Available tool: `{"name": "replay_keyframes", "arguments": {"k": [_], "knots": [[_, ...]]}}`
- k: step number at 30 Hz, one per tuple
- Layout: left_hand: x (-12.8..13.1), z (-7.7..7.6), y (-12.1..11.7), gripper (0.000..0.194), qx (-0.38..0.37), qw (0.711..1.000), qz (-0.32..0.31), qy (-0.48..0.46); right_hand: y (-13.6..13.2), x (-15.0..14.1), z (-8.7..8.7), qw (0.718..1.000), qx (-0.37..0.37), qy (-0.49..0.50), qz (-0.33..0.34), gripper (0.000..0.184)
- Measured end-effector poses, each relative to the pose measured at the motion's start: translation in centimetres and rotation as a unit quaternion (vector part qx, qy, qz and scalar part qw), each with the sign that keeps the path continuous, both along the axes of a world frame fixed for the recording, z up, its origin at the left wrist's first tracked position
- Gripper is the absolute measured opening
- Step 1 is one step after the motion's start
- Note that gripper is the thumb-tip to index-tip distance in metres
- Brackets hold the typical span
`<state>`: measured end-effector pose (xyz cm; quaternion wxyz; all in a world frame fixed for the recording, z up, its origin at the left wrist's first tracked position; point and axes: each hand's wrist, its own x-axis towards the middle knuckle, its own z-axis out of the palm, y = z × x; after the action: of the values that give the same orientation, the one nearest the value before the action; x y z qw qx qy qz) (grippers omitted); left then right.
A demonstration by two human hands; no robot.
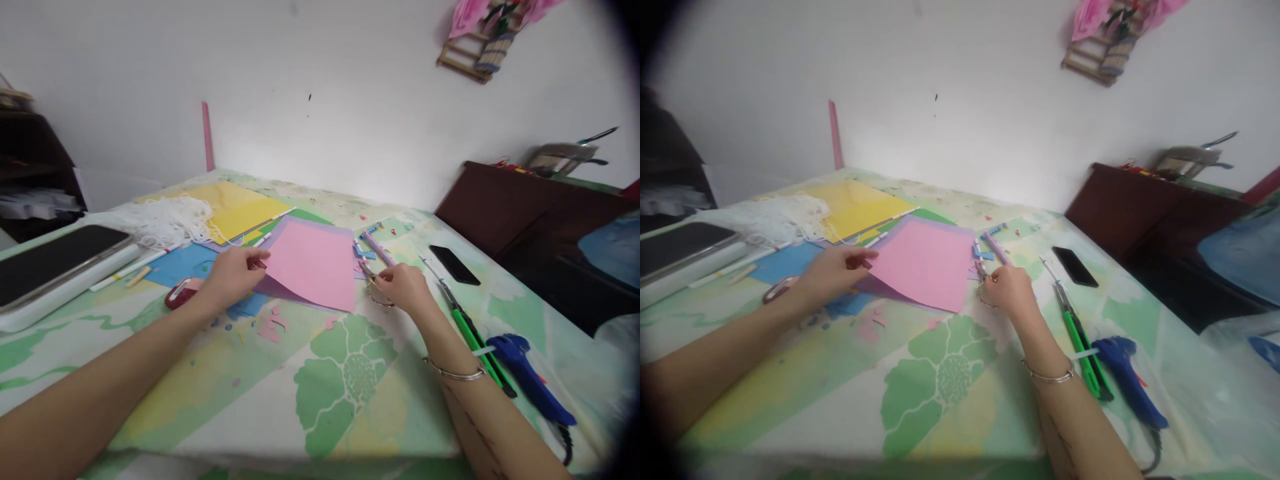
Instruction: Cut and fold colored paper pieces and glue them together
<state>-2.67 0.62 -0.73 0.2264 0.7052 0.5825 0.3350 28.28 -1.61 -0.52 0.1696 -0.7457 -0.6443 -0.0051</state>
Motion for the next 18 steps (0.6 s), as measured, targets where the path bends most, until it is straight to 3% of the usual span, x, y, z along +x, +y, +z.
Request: {"name": "replay_keyframes", "arguments": {"k": [3, 7, 14, 18], "knots": [[-0.2, -0.1, 0.2, 0.037, 0.079, 0.993, 0.010, 0.086, 0.5, 1.1, 0.2, 0.997, 0.022, -0.034, -0.062, 0.025], [-0.3, -0.4, 0.5, 0.038, 0.157, 0.978, 0.026, 0.134, 1.3, 2.9, -0.2, 0.989, 0.044, -0.053, -0.134, 0.034], [0.4, -1.5, 0.6, 0.037, 0.249, 0.965, -0.013, 0.080, 2.6, 3.7, -3.0, 0.987, 0.013, -0.028, -0.157, 0.033], [1.2, -1.9, 0.2, 0.034, 0.280, 0.957, -0.063, 0.049, 3.0, 4.0, -3.4, 0.987, 0.035, 0.013, -0.157, 0.029]]}}
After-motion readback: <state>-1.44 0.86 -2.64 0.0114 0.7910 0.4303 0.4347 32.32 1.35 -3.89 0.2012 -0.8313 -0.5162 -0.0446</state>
